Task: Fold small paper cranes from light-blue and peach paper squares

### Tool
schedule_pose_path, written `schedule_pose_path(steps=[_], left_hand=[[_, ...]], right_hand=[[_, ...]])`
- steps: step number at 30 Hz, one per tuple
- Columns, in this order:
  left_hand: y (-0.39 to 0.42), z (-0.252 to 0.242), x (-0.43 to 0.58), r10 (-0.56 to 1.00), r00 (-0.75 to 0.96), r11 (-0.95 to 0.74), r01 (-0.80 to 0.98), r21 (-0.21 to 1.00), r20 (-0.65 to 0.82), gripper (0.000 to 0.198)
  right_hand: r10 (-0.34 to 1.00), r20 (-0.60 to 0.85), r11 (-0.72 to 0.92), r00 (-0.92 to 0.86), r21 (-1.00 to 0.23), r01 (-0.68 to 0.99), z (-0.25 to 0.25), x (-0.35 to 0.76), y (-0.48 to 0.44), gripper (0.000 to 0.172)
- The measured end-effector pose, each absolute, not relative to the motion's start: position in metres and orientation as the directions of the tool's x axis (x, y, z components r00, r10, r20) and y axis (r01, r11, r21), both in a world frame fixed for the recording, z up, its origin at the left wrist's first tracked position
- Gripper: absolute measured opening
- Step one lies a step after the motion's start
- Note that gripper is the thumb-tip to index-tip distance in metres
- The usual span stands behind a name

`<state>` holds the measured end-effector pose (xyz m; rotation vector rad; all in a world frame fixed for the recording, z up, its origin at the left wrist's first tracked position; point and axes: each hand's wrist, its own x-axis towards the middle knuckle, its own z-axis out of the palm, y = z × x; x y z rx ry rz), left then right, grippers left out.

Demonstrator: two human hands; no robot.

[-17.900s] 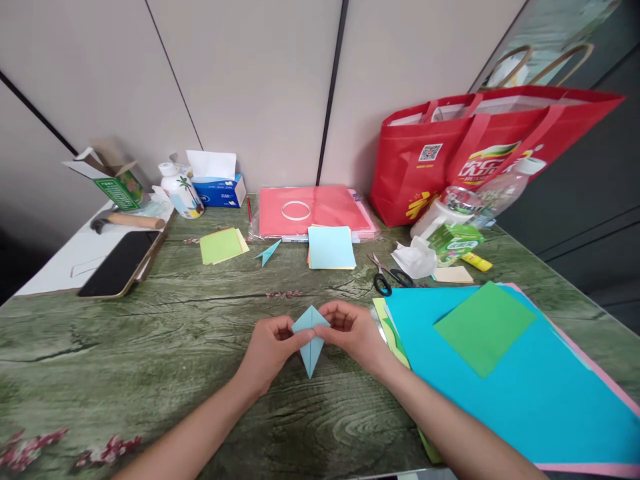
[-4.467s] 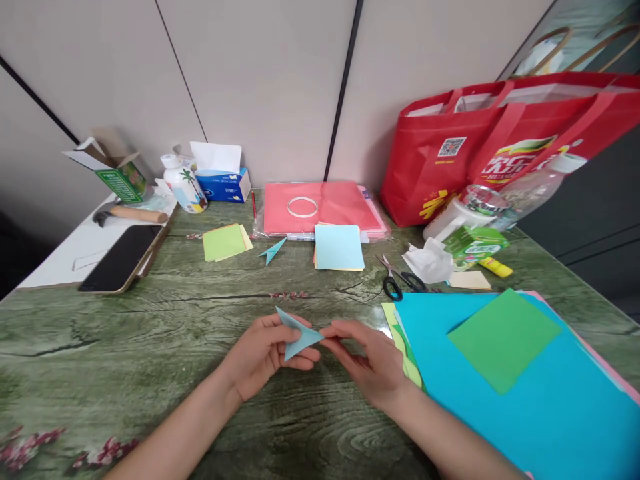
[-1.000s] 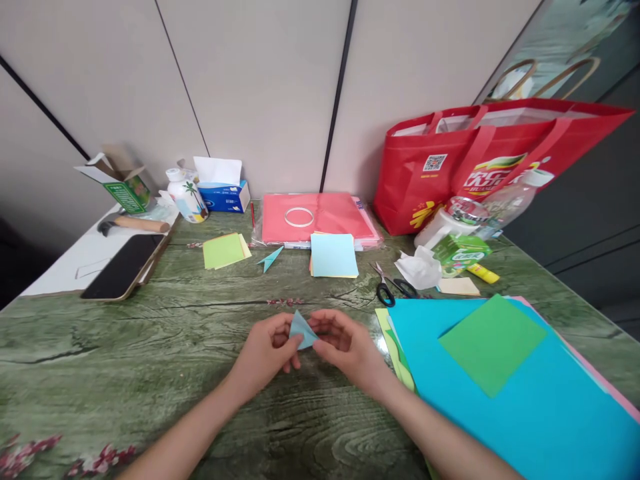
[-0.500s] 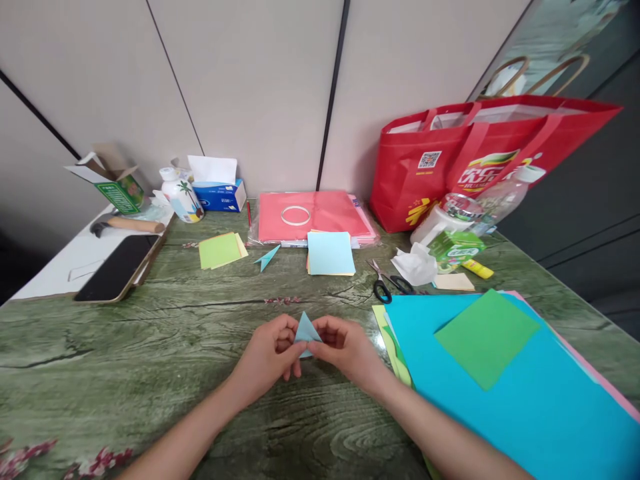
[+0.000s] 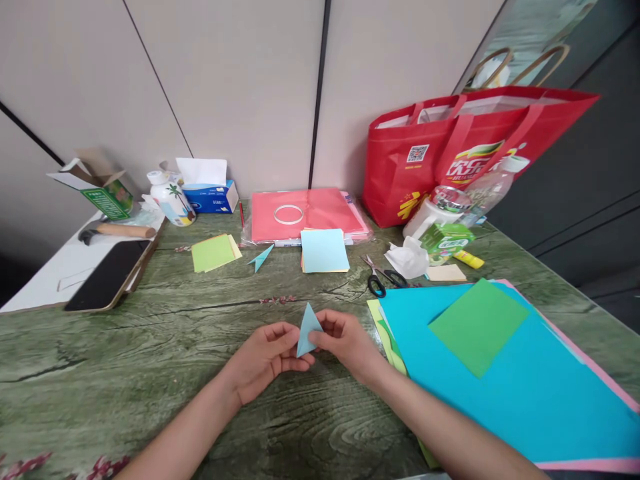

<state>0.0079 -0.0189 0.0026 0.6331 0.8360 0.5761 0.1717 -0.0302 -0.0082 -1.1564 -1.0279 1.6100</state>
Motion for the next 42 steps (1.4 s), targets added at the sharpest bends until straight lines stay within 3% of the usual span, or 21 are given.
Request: schedule_pose_path(steps=[14, 21, 28, 37, 42], left_hand=[[-0.0163, 0.0014, 0.0074, 0.625, 0.554, 0.750, -0.228, 0.621, -0.551, 0.029], [-0.0181, 0.0060, 0.0076, 0.548, 0.582, 0.787, -0.116, 0.606, -0.601, 0.032], [-0.0218, 0.0085, 0.0138, 0.666, 0.467, 0.696, -0.110, 0.709, -0.581, 0.035], [-0.0190, 0.0087, 0.0085, 0.596, 0.533, 0.770, -0.169, 0.615, -0.600, 0.032], [-0.0199, 0.0054, 0.0107, 0.615, 0.509, 0.760, -0.179, 0.625, -0.602, 0.031]], right_hand=[[0.958, -0.263, -0.283, -0.115, -0.930, -0.233, -0.0064, 0.1722, -0.0295, 0.019], [0.965, -0.231, -0.253, -0.125, -0.945, -0.207, -0.0085, 0.1711, -0.0311, 0.016], [0.961, -0.264, -0.276, -0.089, -0.940, -0.198, -0.0082, 0.1680, -0.0309, 0.015], [0.970, -0.241, -0.235, -0.007, -0.939, -0.251, -0.0076, 0.1695, -0.0311, 0.018], [0.968, -0.249, -0.242, -0.004, -0.937, -0.253, -0.0079, 0.1689, -0.0318, 0.019]])
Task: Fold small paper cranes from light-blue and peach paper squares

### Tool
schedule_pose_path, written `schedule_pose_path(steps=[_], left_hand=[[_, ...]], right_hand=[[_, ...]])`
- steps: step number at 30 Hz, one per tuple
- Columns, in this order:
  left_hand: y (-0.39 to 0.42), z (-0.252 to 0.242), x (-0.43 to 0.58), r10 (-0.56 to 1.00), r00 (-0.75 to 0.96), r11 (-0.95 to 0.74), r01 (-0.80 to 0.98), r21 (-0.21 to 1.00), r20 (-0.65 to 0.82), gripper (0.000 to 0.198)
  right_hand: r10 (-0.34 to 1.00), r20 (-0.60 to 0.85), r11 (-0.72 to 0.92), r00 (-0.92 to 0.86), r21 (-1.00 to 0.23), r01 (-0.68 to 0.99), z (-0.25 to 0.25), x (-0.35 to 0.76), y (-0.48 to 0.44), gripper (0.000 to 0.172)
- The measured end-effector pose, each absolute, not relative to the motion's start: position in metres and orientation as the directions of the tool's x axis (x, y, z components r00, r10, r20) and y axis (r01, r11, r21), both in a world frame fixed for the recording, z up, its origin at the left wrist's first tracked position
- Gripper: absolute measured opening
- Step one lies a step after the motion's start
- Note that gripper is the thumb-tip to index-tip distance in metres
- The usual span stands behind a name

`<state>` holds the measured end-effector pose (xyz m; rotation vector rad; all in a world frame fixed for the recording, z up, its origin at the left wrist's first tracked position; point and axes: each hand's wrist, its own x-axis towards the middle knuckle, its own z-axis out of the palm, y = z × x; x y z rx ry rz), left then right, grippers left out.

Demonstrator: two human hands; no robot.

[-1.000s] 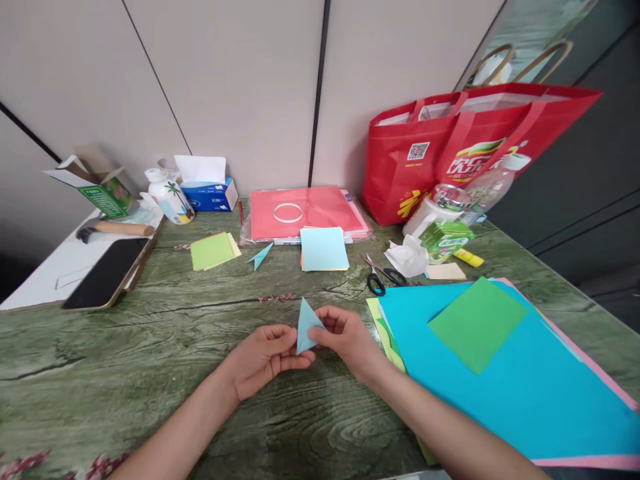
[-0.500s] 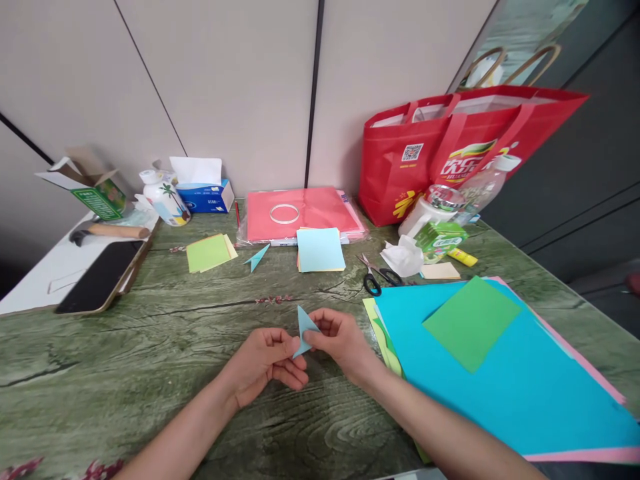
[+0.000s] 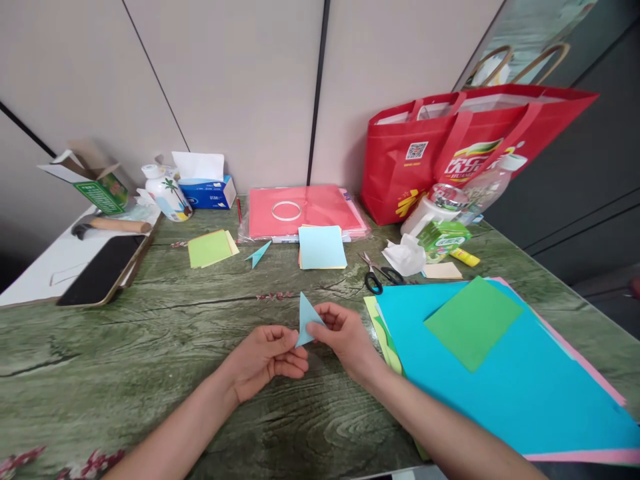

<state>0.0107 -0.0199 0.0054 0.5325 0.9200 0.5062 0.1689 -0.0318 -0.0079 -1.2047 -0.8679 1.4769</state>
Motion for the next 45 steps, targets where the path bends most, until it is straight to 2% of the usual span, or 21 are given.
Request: schedule_pose_path(steps=[10, 14, 21, 25, 28, 37, 45], left_hand=[[-0.027, 0.010, 0.019, 0.772, 0.379, 0.590, -0.129, 0.797, -0.510, 0.032], [-0.030, 0.011, 0.022, 0.801, 0.348, 0.550, -0.103, 0.829, -0.488, 0.033], [-0.029, 0.012, 0.020, 0.813, 0.397, 0.488, -0.067, 0.870, -0.425, 0.031], [-0.024, 0.012, 0.017, 0.773, 0.487, 0.503, -0.078, 0.861, -0.408, 0.035], [-0.022, 0.010, 0.015, 0.782, 0.468, 0.515, -0.112, 0.850, -0.412, 0.033], [-0.024, 0.005, 0.014, 0.747, 0.494, 0.582, -0.165, 0.796, -0.444, 0.031], [-0.021, 0.003, 0.011, 0.739, 0.493, 0.585, -0.130, 0.801, -0.459, 0.030]], right_hand=[[0.966, -0.260, -0.253, -0.003, -0.937, -0.241, -0.009, 0.169, -0.032, 0.018], [0.976, -0.216, -0.210, 0.009, -0.958, -0.195, -0.008, 0.169, -0.033, 0.015], [0.983, -0.186, -0.182, 0.007, -0.969, -0.169, -0.003, 0.170, -0.033, 0.015], [0.968, -0.238, -0.249, -0.075, -0.940, -0.233, -0.004, 0.172, -0.033, 0.024], [0.961, -0.243, -0.268, -0.131, -0.936, -0.227, -0.006, 0.171, -0.034, 0.023], [0.979, -0.167, -0.186, -0.118, -0.967, -0.173, -0.007, 0.169, -0.037, 0.013], [0.972, -0.186, -0.211, -0.147, -0.961, -0.180, -0.005, 0.170, -0.036, 0.019]])
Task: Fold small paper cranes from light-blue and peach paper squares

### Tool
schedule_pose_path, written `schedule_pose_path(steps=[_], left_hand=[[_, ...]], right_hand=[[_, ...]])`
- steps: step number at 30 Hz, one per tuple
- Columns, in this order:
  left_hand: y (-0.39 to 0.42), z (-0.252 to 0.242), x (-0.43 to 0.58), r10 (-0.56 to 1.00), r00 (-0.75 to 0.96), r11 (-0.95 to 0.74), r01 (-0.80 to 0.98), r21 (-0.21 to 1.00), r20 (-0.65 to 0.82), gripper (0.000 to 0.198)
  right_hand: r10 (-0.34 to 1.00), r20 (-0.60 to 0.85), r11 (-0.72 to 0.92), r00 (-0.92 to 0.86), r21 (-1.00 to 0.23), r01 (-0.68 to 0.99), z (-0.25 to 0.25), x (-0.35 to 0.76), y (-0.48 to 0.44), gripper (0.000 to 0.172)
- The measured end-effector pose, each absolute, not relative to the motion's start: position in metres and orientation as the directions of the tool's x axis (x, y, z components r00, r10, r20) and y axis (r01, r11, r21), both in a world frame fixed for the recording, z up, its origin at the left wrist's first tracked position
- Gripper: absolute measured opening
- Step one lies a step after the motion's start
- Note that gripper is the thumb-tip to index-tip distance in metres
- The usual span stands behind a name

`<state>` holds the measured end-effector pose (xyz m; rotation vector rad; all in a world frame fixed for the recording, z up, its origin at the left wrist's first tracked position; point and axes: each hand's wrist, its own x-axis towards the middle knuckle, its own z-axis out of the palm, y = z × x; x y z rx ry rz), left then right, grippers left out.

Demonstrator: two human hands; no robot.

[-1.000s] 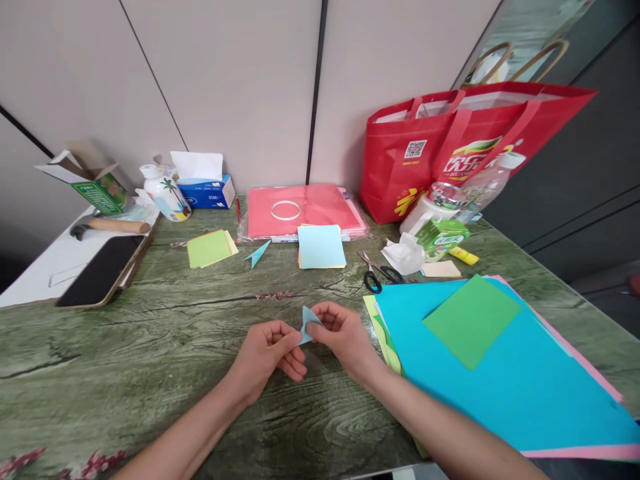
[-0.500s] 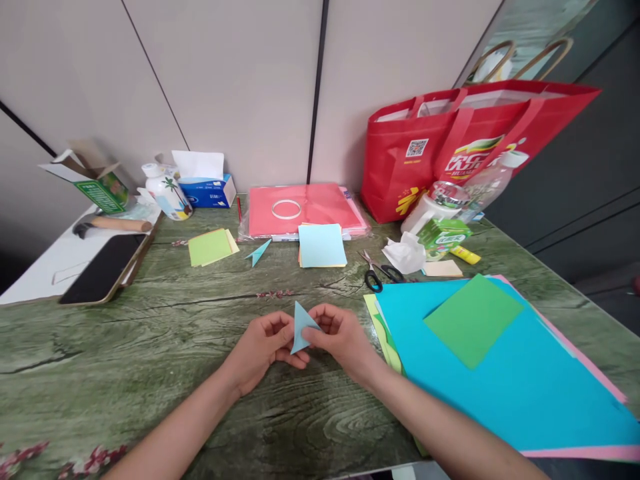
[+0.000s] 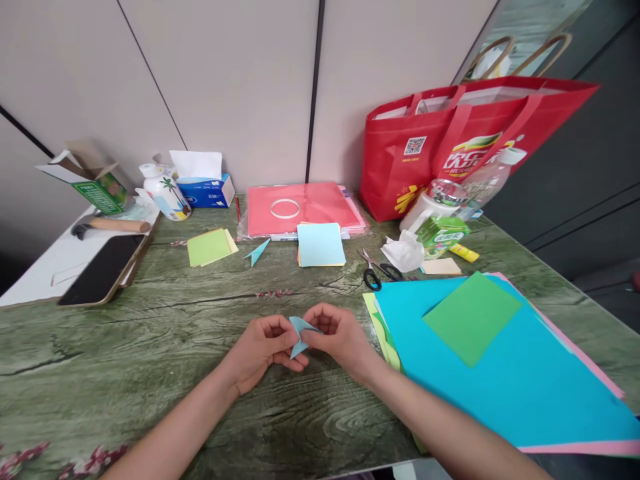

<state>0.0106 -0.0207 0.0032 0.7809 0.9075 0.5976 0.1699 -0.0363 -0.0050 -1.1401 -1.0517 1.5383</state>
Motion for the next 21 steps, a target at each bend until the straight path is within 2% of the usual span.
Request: schedule_pose_path(steps=[7, 21], left_hand=[[-0.0192, 0.0054, 0.0082, 0.723, 0.529, 0.579, -0.115, 0.807, -0.443, 0.030], [-0.0184, 0.0095, 0.0070, 0.767, 0.511, 0.527, -0.157, 0.835, -0.388, 0.024]], right_hand=[[0.955, -0.225, -0.257, -0.194, -0.953, -0.159, -0.0026, 0.1722, -0.0351, 0.022], [0.957, -0.151, -0.204, -0.246, -0.957, -0.205, 0.0027, 0.1765, -0.0330, 0.014]])
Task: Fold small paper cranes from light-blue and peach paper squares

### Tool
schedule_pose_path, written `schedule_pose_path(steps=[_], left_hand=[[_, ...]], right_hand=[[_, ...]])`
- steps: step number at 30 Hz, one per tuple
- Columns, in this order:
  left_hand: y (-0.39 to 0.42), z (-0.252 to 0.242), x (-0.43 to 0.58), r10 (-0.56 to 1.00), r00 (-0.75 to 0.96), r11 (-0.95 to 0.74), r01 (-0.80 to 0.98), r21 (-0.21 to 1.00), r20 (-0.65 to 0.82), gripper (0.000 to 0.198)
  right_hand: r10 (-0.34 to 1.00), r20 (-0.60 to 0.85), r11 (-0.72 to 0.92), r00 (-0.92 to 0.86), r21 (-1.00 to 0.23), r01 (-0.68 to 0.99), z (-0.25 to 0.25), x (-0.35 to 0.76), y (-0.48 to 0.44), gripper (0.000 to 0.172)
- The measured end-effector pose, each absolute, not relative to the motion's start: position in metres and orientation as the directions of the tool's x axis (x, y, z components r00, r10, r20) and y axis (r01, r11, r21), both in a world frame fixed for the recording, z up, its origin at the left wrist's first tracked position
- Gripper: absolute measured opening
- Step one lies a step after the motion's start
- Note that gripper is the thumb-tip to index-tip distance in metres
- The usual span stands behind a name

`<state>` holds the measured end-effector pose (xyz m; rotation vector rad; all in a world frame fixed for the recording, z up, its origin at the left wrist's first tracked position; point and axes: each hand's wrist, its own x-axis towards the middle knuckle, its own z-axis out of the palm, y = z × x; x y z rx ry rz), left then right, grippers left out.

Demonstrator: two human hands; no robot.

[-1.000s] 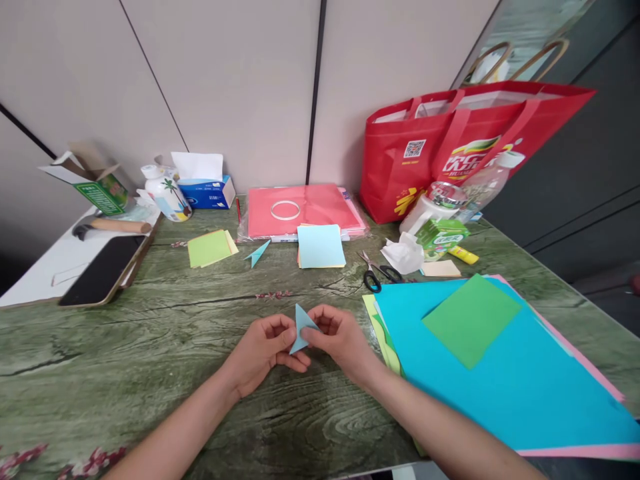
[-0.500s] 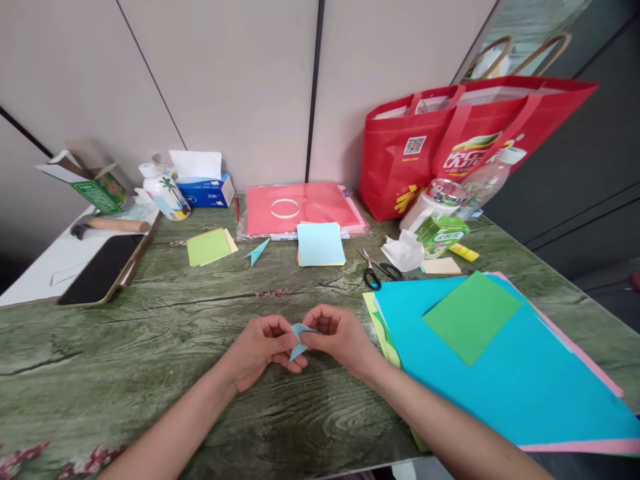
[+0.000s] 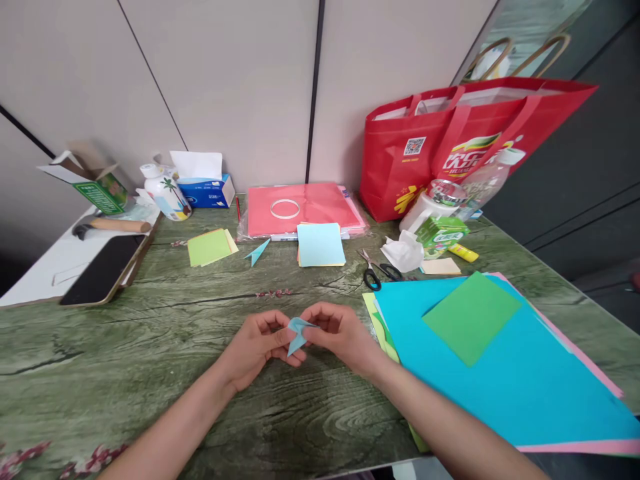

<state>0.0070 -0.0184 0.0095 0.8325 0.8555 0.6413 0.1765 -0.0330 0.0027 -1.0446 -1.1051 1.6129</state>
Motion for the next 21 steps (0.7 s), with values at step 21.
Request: schedule_pose_path(steps=[21], left_hand=[[-0.0185, 0.0092, 0.0115, 0.789, 0.485, 0.481, -0.105, 0.871, -0.377, 0.027]], right_hand=[[0.964, -0.196, -0.225, -0.181, -0.961, -0.160, -0.0016, 0.1759, -0.0326, 0.010]])
